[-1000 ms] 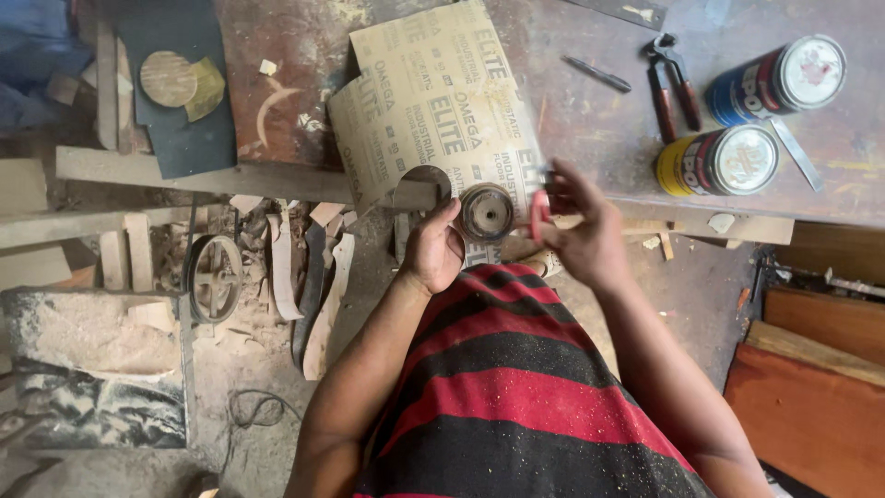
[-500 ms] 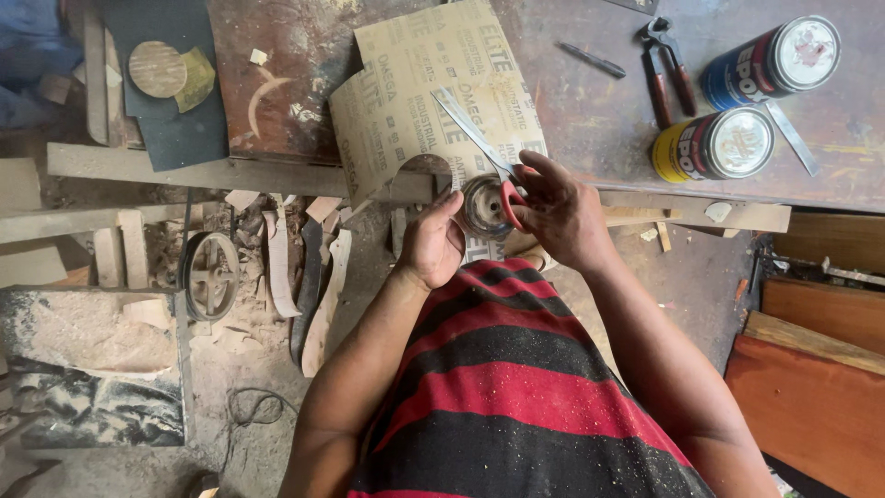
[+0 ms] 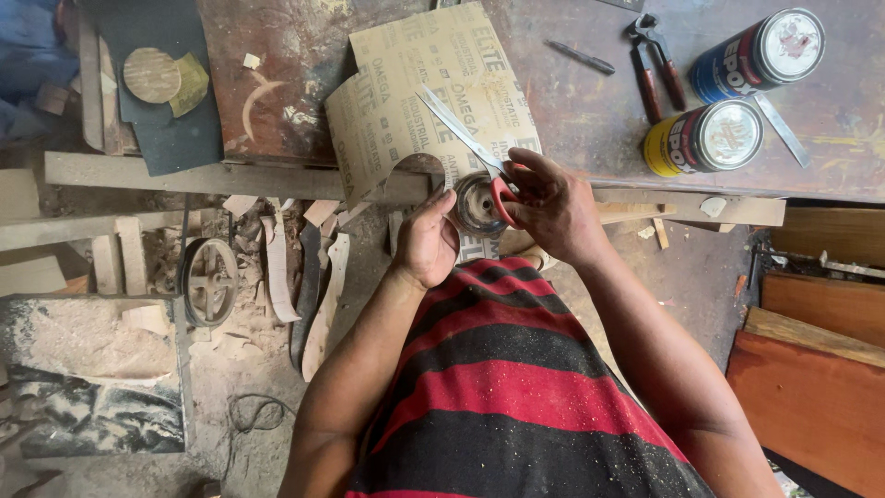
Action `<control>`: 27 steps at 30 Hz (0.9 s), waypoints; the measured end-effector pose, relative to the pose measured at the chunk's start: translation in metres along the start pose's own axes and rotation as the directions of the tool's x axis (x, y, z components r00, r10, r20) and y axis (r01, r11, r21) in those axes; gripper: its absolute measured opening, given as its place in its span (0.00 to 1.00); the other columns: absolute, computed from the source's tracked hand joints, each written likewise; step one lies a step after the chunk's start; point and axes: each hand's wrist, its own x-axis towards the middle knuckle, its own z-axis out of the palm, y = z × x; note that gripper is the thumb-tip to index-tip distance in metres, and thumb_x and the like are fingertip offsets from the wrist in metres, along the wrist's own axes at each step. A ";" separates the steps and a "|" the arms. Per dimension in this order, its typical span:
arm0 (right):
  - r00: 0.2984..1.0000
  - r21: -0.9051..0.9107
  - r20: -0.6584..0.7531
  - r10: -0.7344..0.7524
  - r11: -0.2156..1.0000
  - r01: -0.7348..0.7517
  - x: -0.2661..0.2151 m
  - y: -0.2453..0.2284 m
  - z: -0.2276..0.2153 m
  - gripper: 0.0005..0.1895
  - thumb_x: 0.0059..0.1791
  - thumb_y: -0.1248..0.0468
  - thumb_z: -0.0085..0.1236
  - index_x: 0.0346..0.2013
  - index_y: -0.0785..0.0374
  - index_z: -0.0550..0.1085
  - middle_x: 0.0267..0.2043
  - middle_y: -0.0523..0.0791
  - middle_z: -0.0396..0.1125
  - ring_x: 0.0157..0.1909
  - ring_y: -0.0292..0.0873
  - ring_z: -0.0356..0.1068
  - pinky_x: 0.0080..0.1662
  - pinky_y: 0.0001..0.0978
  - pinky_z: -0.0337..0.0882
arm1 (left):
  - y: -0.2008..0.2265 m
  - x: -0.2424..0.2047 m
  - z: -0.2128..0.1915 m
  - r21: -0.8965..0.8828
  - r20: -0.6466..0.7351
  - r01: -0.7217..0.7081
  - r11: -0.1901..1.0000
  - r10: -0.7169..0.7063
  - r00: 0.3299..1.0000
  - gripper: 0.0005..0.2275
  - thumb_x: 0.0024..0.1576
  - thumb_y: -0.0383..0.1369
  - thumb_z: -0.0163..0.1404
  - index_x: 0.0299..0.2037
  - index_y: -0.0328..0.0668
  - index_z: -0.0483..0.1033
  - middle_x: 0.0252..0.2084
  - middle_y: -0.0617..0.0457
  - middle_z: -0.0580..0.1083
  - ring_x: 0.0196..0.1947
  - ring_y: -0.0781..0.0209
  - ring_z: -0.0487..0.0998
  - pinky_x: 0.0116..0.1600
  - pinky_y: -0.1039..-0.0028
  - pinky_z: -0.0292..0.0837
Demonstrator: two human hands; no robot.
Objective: The person cuts a circular piece of sandpaper with scissors, applies glue to it, and attaches it to a small wooden disc. They then place the disc onto a stack of similar wooden parts.
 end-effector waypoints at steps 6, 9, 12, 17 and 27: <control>0.999 0.059 0.009 0.051 0.997 -0.051 -0.004 0.000 0.000 0.34 0.46 0.73 0.64 0.66 0.65 0.65 0.61 0.52 0.70 0.58 0.41 0.74 0.54 0.30 0.77 | -0.005 0.000 -0.003 0.016 -0.013 -0.002 1.000 0.002 1.000 0.18 0.68 0.35 0.41 0.64 0.32 0.68 0.60 0.45 0.74 0.59 0.55 0.75 0.67 0.60 0.68; 1.000 0.074 0.004 0.000 0.997 0.000 -0.006 -0.002 0.000 0.34 0.46 0.73 0.64 0.66 0.66 0.65 0.62 0.53 0.70 0.59 0.41 0.73 0.56 0.30 0.77 | -0.006 0.001 -0.002 0.018 0.018 -0.012 1.000 0.012 1.000 0.18 0.68 0.35 0.41 0.64 0.31 0.68 0.60 0.45 0.74 0.59 0.55 0.75 0.68 0.60 0.69; 1.000 0.047 -0.004 0.029 0.998 -0.029 -0.006 -0.002 -0.001 0.33 0.46 0.73 0.64 0.66 0.66 0.66 0.62 0.53 0.70 0.59 0.40 0.73 0.56 0.30 0.76 | -0.005 0.001 0.001 0.031 -0.022 -0.005 1.000 0.006 1.000 0.19 0.68 0.36 0.41 0.65 0.32 0.67 0.60 0.46 0.74 0.60 0.55 0.75 0.68 0.60 0.68; 1.000 -0.015 -0.021 -0.015 1.000 0.015 -0.004 0.001 0.000 0.33 0.46 0.73 0.65 0.65 0.66 0.66 0.59 0.53 0.72 0.56 0.41 0.74 0.55 0.31 0.77 | -0.005 -0.002 0.012 0.176 0.090 -0.130 0.976 0.116 0.989 0.20 0.64 0.29 0.50 0.65 0.31 0.67 0.60 0.45 0.74 0.61 0.55 0.74 0.68 0.62 0.68; 0.959 0.207 -0.176 -0.223 0.944 0.258 -0.058 0.034 -0.067 0.46 0.47 0.60 0.70 0.74 0.69 0.56 0.43 0.43 0.64 0.43 0.36 0.65 0.44 0.25 0.69 | -0.002 0.021 0.026 0.032 -0.016 -0.170 0.985 0.171 0.985 0.21 0.61 0.23 0.51 0.65 0.32 0.64 0.55 0.42 0.74 0.55 0.49 0.77 0.61 0.54 0.75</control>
